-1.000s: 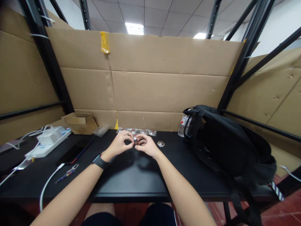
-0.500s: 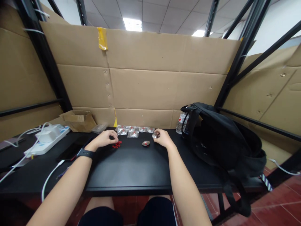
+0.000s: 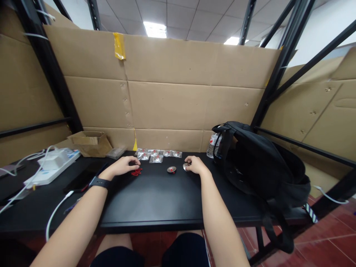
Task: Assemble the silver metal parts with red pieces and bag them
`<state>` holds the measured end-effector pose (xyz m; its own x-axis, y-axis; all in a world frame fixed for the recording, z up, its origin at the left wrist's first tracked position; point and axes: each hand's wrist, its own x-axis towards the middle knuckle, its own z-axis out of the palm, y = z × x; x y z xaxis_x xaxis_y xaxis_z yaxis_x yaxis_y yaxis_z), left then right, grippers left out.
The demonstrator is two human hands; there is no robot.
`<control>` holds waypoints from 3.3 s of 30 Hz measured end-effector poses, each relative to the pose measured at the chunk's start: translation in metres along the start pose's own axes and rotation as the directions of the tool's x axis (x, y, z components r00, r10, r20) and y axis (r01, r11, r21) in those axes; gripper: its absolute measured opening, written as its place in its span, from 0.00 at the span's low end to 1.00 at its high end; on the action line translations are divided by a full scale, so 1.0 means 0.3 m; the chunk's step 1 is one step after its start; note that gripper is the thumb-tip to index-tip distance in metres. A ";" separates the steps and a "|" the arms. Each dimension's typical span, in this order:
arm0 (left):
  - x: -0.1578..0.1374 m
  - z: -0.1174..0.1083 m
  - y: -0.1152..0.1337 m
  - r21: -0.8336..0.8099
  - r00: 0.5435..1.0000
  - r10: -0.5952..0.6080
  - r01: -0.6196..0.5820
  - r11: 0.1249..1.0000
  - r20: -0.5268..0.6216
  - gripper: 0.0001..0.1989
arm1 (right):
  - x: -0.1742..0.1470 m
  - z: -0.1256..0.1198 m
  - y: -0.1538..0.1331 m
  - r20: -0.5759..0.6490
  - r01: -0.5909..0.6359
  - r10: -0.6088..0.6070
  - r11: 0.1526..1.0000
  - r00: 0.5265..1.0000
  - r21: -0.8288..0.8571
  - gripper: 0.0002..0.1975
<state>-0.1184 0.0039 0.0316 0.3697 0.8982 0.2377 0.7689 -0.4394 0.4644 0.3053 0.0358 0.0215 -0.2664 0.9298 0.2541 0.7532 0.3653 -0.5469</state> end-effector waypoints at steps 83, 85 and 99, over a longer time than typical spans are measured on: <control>0.001 0.011 -0.027 -0.131 0.998 0.050 -0.043 0.990 0.047 0.14 | 0.031 0.042 0.056 -0.117 -0.254 0.249 0.967 0.961 -0.031 0.07; 0.007 0.020 -0.026 -0.109 0.999 0.047 -0.046 0.993 0.012 0.14 | 0.028 0.045 0.039 -0.125 -0.243 0.232 0.967 0.965 -0.082 0.10; 0.022 0.041 -0.004 -0.093 0.996 0.081 -0.083 0.992 -0.026 0.13 | 0.016 0.128 -0.137 -0.107 0.114 -0.145 0.961 0.984 -0.252 0.16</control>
<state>-0.1105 0.0105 0.0221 0.4169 0.8592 0.2965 0.6840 -0.5114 0.5203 0.2498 0.0270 0.0145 -0.3065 0.8568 0.4146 0.8450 0.4455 -0.2959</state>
